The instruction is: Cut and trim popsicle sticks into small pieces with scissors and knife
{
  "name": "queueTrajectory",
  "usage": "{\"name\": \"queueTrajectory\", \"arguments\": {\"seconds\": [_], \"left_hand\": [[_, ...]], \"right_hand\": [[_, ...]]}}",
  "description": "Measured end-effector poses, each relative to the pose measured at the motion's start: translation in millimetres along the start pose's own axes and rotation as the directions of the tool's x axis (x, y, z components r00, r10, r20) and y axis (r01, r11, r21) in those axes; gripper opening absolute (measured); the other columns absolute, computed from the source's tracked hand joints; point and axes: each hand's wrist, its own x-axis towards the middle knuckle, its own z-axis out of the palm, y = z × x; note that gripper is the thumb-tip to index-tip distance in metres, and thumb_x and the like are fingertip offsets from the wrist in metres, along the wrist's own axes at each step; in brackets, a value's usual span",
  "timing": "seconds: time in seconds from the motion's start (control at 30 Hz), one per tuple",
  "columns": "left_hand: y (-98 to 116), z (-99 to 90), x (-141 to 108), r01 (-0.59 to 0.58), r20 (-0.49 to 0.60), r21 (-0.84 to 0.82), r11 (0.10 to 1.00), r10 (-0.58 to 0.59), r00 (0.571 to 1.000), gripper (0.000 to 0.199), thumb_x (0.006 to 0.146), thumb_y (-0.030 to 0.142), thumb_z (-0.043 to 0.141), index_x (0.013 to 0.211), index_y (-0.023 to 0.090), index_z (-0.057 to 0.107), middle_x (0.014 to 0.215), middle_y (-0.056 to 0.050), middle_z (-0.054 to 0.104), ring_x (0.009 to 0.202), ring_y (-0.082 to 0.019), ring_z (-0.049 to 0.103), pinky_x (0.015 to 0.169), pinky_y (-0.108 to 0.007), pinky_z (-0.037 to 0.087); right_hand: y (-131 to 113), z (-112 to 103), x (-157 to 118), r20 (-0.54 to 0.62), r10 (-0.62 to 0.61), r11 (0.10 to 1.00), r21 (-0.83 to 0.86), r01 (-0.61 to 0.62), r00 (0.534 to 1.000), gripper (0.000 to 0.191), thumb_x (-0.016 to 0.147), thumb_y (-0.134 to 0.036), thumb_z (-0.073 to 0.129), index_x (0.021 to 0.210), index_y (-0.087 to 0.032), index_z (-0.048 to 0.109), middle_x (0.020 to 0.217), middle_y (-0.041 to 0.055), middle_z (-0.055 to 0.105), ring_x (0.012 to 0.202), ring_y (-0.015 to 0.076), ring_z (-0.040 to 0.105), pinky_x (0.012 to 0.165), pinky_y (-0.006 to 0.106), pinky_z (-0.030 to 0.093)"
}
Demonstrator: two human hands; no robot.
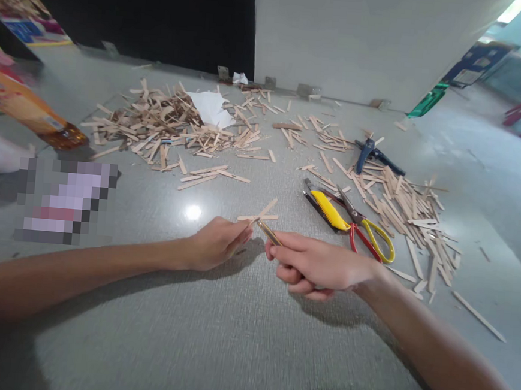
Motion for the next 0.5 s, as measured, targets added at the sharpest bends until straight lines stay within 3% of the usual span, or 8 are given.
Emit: {"name": "queueTrajectory", "arguments": {"seconds": [0.13,0.23,0.4,0.5], "left_hand": [[-2,1.5,-1,-0.002,-0.072,0.001,1.000,0.002,0.997,0.055,0.118,0.042,0.012,0.091,0.020,0.055,0.056,0.006,0.044,0.043,-0.013,0.037,0.048,-0.026,0.027],[-4,1.6,-1,-0.003,-0.071,0.007,1.000,0.004,0.997,0.055,0.119,0.042,0.014,0.095,0.019,0.058,0.057,0.005,0.049,0.043,-0.013,0.042,0.048,-0.026,0.030],[-3,-0.4,1,0.048,-0.086,0.036,0.998,-0.044,0.995,0.054,0.118,0.040,0.018,0.094,0.019,0.061,0.054,0.007,0.043,0.044,-0.013,0.042,0.050,-0.026,0.030],[-2,-1.8,2,0.104,-0.127,0.038,0.994,-0.098,0.987,0.051,0.117,0.038,0.020,0.087,0.020,0.058,0.054,0.008,0.038,0.044,-0.013,0.038,0.051,-0.027,0.028]], "right_hand": [[19,21,24,-0.123,-0.166,0.985,0.025,0.170,0.978,0.038,0.111,-0.063,0.048,0.096,-0.029,0.041,0.064,-0.0134,0.034,0.046,0.0070,0.019,0.036,0.014,0.024],[28,28,34,-0.142,-0.216,0.976,0.003,0.219,0.966,0.037,0.111,-0.063,0.048,0.099,-0.030,0.040,0.066,-0.0137,0.032,0.046,0.0076,0.021,0.038,0.015,0.025],[10,8,12,-0.144,-0.226,0.951,-0.247,0.186,0.963,0.029,0.112,-0.055,0.051,0.108,-0.027,0.048,0.073,-0.0098,0.039,0.053,0.0094,0.033,0.045,0.020,0.035],[2,0,1,-0.216,-0.318,0.879,-0.433,0.202,0.923,0.024,0.111,-0.048,0.050,0.111,-0.024,0.055,0.078,-0.0056,0.045,0.059,0.0117,0.040,0.049,0.023,0.037]]}}
